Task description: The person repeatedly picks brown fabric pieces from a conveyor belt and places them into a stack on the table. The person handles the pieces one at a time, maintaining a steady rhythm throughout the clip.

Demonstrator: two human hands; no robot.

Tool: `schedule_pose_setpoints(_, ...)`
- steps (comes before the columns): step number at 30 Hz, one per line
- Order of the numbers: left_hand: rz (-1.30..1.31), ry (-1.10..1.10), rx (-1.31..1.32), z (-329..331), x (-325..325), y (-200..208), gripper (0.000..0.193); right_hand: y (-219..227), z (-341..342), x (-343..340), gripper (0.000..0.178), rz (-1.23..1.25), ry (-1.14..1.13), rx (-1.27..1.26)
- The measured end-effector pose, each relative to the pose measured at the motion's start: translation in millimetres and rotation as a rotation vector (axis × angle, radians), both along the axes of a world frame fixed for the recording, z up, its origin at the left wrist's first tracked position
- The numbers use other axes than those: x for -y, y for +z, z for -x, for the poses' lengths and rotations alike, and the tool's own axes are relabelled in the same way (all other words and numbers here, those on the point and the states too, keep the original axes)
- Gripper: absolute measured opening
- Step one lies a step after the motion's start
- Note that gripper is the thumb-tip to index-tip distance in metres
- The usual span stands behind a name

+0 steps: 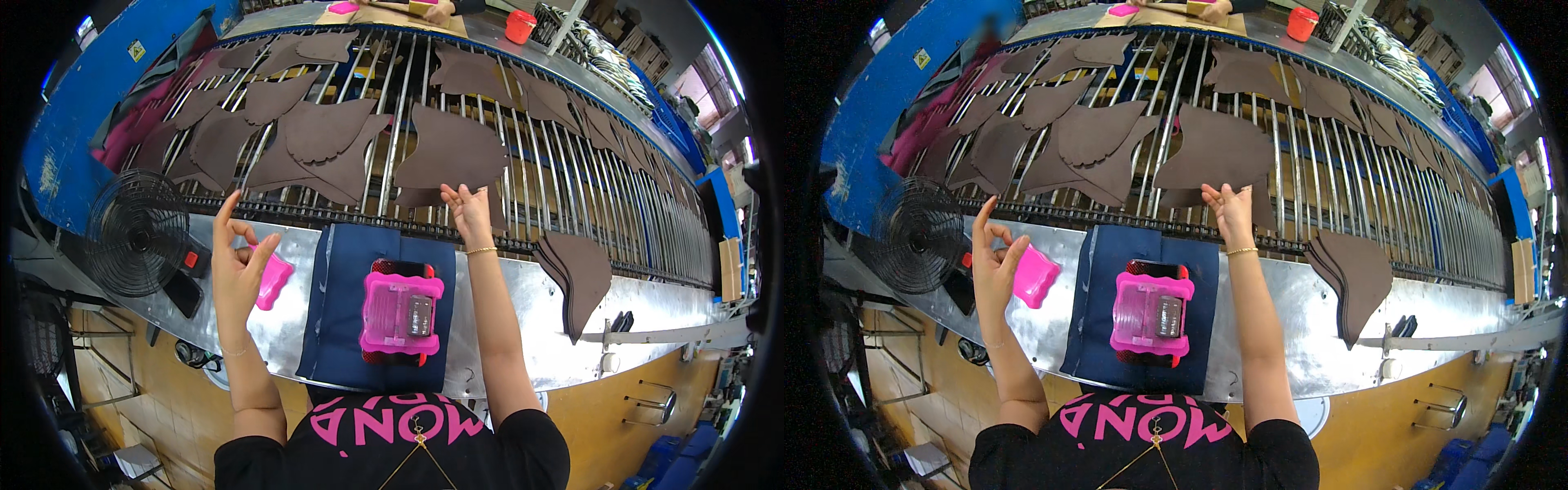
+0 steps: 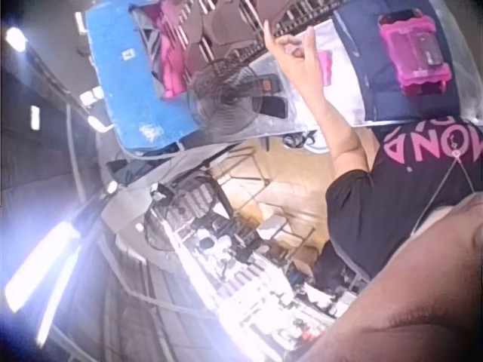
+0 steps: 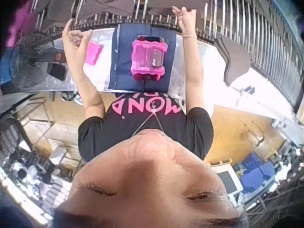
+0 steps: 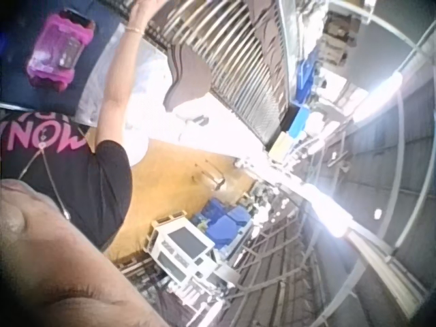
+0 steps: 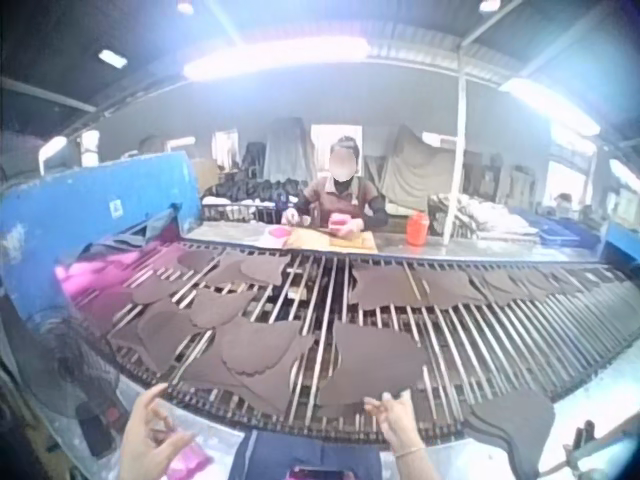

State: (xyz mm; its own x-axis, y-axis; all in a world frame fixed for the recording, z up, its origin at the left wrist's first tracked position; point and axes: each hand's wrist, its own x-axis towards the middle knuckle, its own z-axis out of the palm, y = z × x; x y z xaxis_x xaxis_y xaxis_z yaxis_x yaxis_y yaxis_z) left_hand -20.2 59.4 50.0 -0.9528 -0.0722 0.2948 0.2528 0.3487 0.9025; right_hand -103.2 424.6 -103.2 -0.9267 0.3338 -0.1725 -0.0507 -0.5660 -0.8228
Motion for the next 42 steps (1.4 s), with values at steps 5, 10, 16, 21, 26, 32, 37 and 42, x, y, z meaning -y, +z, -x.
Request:
schedule_pose_setpoints(5, -0.038, 0.029, 0.043, 0, 5, -10, 0.073, -3, -4, 11, 0.034, 0.008, -0.136, 0.166)
schedule_pose_setpoints(10, -0.059, -0.036, 0.049, 3, -9, -10, 0.073, 37, -74, -11, 0.042, -0.209, -0.108, 0.08)
schedule_pose_setpoints(16, -0.044, -0.105, 0.079, 7, -17, -24, 0.066, 36, -199, -152, 0.043, -1.507, -0.71, 0.532)
schedule_pose_setpoints(21, -0.013, -0.165, 0.085, 11, -33, -26, 0.062, 0, -287, -222, 0.065, -1.576, -0.901, 1.292)
schedule_pose_setpoints(26, -0.022, -0.211, 0.113, 6, -42, -16, 0.061, -6, -288, -221, 0.055, -1.531, -0.869, 1.219)
schedule_pose_setpoints(32, -0.021, -0.216, 0.063, 4, -34, -20, 0.058, 32, -270, -192, 0.043, -1.368, -0.749, 0.942)
schedule_pose_setpoints(37, 0.012, -0.282, 0.142, -3, -57, 4, 0.05, 158, -241, -95, 0.052, -1.569, -0.595, 0.35)
schedule_pose_setpoints(42, -0.063, -0.398, 0.02, 11, -88, 6, 0.053, 206, -222, -27, 0.039, -1.178, -0.464, -0.07)
